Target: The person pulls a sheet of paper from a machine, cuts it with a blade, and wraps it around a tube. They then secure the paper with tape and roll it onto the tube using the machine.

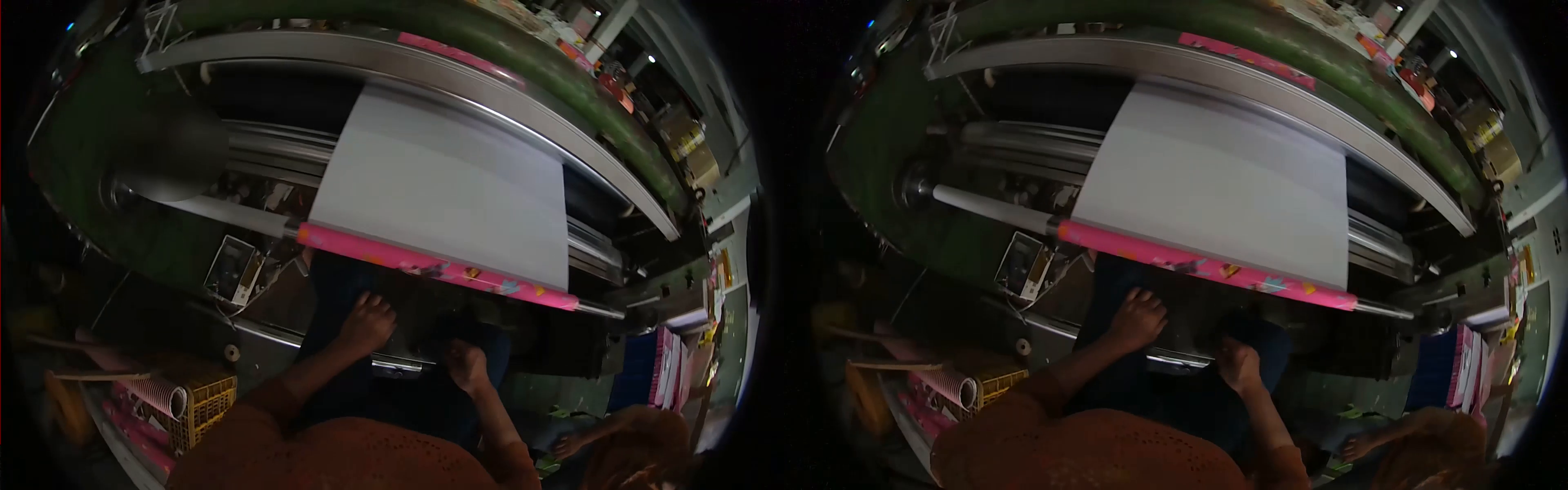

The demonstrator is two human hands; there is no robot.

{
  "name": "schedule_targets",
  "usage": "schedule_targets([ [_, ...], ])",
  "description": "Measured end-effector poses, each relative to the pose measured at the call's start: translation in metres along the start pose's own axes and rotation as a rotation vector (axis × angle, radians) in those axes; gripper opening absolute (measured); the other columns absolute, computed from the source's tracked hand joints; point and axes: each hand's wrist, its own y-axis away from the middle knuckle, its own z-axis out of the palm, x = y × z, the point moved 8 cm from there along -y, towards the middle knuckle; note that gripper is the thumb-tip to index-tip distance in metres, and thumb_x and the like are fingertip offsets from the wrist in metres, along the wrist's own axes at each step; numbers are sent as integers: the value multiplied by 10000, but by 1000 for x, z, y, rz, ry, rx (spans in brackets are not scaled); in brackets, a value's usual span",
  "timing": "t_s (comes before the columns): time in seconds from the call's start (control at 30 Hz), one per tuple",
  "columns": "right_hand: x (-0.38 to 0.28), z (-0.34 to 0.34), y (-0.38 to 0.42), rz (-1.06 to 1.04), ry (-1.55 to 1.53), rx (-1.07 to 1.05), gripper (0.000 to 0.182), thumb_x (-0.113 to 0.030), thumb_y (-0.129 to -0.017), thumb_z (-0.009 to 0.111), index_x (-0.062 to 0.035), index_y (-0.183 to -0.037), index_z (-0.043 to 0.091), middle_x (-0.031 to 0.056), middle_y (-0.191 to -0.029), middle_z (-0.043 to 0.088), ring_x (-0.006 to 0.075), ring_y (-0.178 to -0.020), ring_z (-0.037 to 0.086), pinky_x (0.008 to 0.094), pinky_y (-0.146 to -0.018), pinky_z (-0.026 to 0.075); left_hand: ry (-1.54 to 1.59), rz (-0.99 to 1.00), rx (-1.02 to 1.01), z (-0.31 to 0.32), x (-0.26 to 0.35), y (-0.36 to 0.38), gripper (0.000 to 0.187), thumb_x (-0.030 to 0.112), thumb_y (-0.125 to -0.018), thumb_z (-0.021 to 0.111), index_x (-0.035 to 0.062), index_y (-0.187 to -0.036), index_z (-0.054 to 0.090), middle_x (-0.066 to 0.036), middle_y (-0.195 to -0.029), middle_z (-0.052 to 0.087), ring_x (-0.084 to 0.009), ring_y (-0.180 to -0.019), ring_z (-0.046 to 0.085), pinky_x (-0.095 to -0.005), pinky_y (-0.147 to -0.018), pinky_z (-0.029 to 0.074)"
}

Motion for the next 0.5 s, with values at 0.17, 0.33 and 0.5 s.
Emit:
schedule_targets([
  [0.17,-111,-96,-56,-120,-353,-37,68,-66,-804,676,-13,-839,652,110,-703,625,157,-640,609,272,-586,489,150,-57,-36,-5,-6,-5,154,218,-783,663,78,-773,599,-86,-850,584,-261,-912,551,-435,-895,410],
  [0.33,-215,-126,-171,-425,-218,70,56,-38,-811,656,10,-834,638,108,-730,633,173,-623,589,277,-576,470,182,92,212,-43,11,-6,128,190,-792,669,80,-831,615,-80,-938,591,-256,-959,552,-432,-900,434],
  [0.5,-253,-84,-253,-514,-57,51,65,-81,-800,631,-24,-830,639,132,-745,652,267,-668,627,349,-622,495,34,211,733,-167,21,-8,382,262,-800,651,40,-1108,609,-158,-1223,543,-287,-1121,513,-474,-972,407],
])
